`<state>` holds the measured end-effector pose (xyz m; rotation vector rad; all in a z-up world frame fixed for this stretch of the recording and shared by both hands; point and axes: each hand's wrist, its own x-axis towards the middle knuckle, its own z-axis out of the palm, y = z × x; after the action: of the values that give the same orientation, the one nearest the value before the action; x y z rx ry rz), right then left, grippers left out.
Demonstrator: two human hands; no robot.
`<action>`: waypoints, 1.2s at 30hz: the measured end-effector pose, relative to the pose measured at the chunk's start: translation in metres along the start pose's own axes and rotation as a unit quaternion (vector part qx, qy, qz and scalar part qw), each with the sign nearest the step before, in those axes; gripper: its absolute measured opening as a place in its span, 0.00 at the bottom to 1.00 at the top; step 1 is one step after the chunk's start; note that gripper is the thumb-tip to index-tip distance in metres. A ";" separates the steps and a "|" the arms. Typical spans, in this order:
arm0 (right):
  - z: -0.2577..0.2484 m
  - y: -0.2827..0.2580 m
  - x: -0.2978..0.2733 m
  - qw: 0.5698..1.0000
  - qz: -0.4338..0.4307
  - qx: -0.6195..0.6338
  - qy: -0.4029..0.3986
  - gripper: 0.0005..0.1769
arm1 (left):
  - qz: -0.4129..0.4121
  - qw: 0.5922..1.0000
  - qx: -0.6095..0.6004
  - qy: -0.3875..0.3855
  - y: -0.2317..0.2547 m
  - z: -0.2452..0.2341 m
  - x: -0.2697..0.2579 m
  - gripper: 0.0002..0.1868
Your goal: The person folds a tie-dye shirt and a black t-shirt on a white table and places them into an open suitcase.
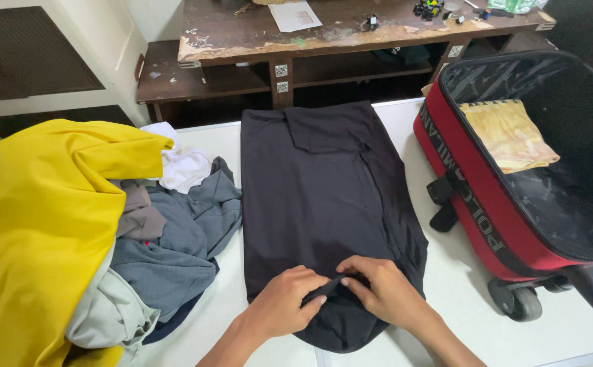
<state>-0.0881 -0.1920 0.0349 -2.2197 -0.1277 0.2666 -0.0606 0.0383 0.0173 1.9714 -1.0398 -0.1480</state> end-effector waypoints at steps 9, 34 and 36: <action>0.035 0.016 -0.046 0.928 -0.224 -0.299 -0.006 0.11 | -0.016 0.999 -0.042 0.031 -0.017 0.007 -0.001 0.11; 0.010 0.006 -0.015 0.996 -0.008 0.066 0.060 0.05 | 0.086 0.975 0.003 0.203 -0.010 0.164 -0.065 0.04; 0.010 0.005 -0.017 0.998 -0.003 0.061 0.034 0.05 | 0.051 0.988 -0.084 0.122 -0.005 0.181 -0.060 0.05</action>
<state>-0.1068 -0.1903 0.0273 -2.1045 -0.0793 0.1889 -0.1798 -0.0339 -0.1126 1.7310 -0.9331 0.0583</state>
